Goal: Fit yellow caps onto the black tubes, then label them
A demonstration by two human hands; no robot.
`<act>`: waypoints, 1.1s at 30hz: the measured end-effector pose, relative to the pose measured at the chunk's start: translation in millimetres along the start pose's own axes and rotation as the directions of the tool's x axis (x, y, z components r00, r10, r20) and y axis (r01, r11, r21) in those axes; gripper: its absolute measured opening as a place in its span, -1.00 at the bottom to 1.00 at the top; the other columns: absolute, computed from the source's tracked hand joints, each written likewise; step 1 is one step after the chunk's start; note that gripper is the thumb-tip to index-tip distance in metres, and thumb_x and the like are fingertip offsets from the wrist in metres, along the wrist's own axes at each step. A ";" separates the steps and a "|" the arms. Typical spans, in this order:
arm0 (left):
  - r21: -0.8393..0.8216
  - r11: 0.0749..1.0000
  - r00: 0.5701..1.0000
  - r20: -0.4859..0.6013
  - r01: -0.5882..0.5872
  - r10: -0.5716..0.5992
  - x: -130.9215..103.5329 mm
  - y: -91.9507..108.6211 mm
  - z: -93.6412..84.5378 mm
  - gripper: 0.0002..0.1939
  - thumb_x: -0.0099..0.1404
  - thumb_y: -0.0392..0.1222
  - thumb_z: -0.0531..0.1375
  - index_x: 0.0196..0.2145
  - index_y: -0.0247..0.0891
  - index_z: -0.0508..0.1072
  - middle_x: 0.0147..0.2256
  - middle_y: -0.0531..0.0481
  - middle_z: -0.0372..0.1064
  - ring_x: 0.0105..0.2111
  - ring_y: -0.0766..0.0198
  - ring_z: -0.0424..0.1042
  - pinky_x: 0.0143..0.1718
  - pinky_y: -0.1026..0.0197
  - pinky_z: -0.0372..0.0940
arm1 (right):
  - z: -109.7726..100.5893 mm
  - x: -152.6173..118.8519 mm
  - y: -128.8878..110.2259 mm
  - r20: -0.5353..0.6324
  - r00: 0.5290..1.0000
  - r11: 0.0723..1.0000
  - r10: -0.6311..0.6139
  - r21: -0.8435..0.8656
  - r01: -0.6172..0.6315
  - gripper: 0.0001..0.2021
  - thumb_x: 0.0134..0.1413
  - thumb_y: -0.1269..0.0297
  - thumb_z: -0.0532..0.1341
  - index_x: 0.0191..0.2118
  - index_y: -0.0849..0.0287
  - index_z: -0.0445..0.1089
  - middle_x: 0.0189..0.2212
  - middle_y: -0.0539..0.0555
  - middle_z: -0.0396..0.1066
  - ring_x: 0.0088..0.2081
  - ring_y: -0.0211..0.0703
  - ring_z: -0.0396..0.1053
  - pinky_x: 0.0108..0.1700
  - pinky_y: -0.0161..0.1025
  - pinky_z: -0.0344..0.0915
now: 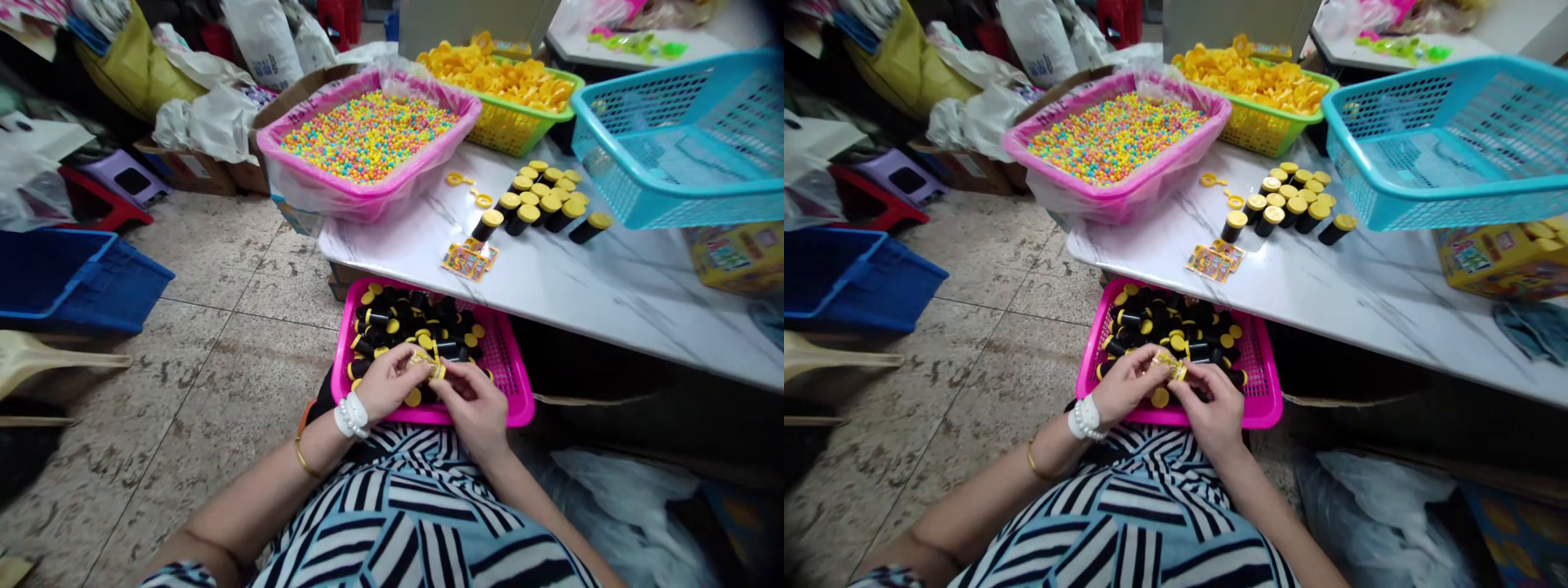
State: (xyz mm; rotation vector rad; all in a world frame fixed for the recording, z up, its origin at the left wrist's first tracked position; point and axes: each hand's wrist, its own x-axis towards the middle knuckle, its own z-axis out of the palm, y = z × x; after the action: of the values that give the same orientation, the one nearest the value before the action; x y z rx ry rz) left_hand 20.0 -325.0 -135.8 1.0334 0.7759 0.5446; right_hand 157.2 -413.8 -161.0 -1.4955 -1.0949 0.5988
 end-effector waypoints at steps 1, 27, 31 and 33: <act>-0.002 0.999 0.999 -0.005 -0.052 0.052 -1.4 0.1 1.8 -0.59 0.08 0.08 0.36 -0.29 -0.31 0.42 -0.41 0.06 0.35 -0.41 0.40 0.30 -0.38 0.37 0.21 | 2.4 -2.2 2.0 0.000 0.996 0.993 0.093 0.071 -0.092 -0.81 0.08 0.28 0.32 -0.15 0.16 0.50 -0.27 0.13 0.56 -0.29 -0.10 0.54 -0.20 -0.13 0.53; -0.366 0.834 0.903 0.285 0.413 -0.322 14.1 -16.3 11.8 -0.52 0.09 0.17 0.34 -0.43 -0.34 0.35 -0.72 0.22 0.17 -0.81 0.59 -0.10 -0.77 0.41 -0.24 | -21.2 14.5 9.3 0.101 0.994 0.986 -0.038 0.164 0.021 -0.78 0.10 0.48 0.29 -0.17 0.03 0.53 -0.31 0.01 0.33 -0.46 -0.31 0.39 -0.47 -0.31 0.39; -0.390 0.827 0.912 0.230 0.405 -0.339 18.0 -17.8 11.6 -0.50 0.06 0.20 0.34 -0.42 -0.32 0.34 -0.75 0.22 0.17 -0.82 0.56 -0.06 -0.77 0.42 -0.23 | -23.0 19.6 7.6 0.163 0.981 0.995 -0.102 0.021 0.100 -0.73 0.08 0.48 0.31 -0.12 0.01 0.54 -0.25 0.05 0.40 -0.25 -0.20 0.41 -0.26 -0.25 0.40; -0.414 0.802 0.901 0.241 0.431 -0.360 19.2 -17.4 11.0 -0.50 0.05 0.21 0.34 -0.42 -0.33 0.36 -0.74 0.20 0.19 -0.81 0.57 -0.07 -0.76 0.42 -0.22 | -24.4 20.8 7.3 0.139 0.979 0.988 -0.150 -0.011 0.153 -0.73 0.07 0.51 0.32 -0.15 0.00 0.55 -0.34 0.01 0.40 -0.32 -0.23 0.38 -0.31 -0.29 0.36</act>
State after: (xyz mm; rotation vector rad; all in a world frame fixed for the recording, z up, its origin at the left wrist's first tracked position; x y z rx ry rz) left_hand 41.3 -324.4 -154.2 0.4408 0.6605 0.2589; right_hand 189.2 -406.7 -157.9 -1.3907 -1.3137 0.5919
